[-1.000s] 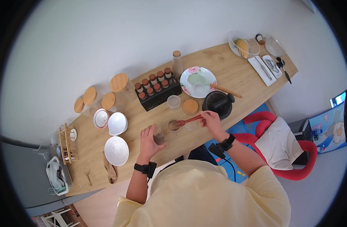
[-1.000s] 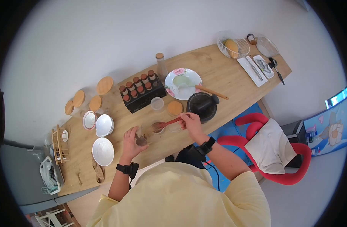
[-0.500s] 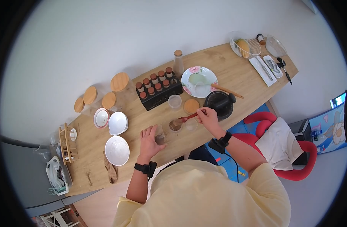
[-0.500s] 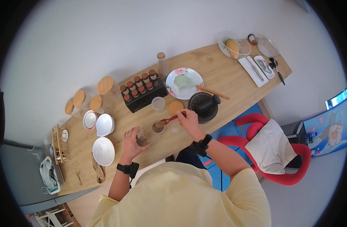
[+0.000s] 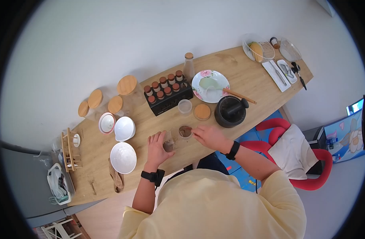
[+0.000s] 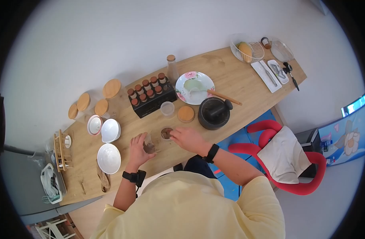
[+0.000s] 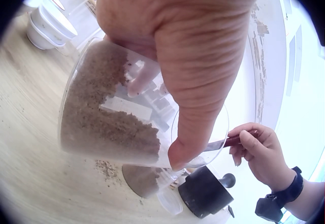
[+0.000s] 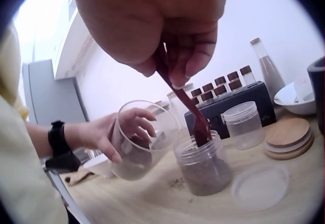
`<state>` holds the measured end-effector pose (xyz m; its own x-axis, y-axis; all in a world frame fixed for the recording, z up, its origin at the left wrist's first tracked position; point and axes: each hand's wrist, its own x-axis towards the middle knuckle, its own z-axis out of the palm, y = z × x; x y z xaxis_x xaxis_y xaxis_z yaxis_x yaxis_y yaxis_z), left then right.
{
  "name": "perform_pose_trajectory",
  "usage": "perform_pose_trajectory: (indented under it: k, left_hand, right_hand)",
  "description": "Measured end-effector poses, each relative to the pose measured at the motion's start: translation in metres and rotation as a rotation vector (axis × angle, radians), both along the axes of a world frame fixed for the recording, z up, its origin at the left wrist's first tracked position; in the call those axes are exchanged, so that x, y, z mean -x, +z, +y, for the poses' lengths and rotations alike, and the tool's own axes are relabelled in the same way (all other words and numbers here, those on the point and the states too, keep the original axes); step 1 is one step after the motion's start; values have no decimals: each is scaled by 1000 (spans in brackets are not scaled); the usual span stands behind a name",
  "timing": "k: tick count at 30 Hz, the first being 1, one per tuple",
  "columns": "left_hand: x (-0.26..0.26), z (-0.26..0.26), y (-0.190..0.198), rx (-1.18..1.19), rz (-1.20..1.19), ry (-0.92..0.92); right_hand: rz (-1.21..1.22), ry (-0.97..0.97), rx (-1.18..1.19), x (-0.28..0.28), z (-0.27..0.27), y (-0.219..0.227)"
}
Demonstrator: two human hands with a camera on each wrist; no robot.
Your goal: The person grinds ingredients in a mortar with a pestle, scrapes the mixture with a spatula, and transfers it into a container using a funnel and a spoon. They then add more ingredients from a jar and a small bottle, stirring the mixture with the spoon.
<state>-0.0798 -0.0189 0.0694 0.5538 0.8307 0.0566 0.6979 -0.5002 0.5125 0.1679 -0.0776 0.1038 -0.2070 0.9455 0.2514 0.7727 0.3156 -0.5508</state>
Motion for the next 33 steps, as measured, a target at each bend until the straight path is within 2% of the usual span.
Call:
perform_pose_trajectory:
  k: [1, 5, 7, 8, 10, 11, 13, 17, 19, 20, 22, 23, 25, 26, 28, 33]
  left_hand:
    - [0, 0, 0, 4, 1, -2]
    - [2, -1, 1, -65, -8, 4]
    - [4, -2, 0, -74, -61, 13]
    - [5, -3, 0, -72, -61, 16]
    - [5, -3, 2, -58, -157, -3]
    - [4, -4, 4, -58, -157, -10]
    - [2, -4, 9, -43, -190, -43]
    - [-1, -5, 8, 2, -245, -7]
    - [-4, -5, 11, -105, -238, 47]
    - [-5, -5, 13, -105, -237, 52]
    - [-6, -6, 17, -129, -201, 14]
    - [-7, -7, 17, -129, -201, 15]
    - [-8, -9, 17, -127, -166, 12]
    - [-8, -10, 17, -127, -165, 10]
    - [-9, -11, 18, -146, -147, -18]
    - [-10, -11, 15, -173, -160, -43]
  right_hand:
    - [-192, 114, -34, -1, -2, 0]
    - [-47, 92, -115, -5, -11, 12]
    - [268, -49, -166, -8, -21, 27]
    - [268, -46, -164, -7, -21, 28]
    - [532, -44, 34, -4, -20, 30]
    - [532, -51, 32, 0, -19, 27]
    - [444, 70, -56, 11, -14, 13]
    - [353, 85, -125, 27, -15, 0]
    - [454, 18, 30, 30, -18, -1]
    - [454, 23, 31, 34, -20, -5]
    - [955, -202, 441, 41, -20, -18]
    - [954, -202, 441, 41, -18, -23]
    - [1190, -294, 619, 41, -15, -30]
    - [1191, -295, 618, 41, -14, -34]
    - [1334, -414, 711, 41, -13, -38]
    - [1437, -452, 768, 31, -16, -42]
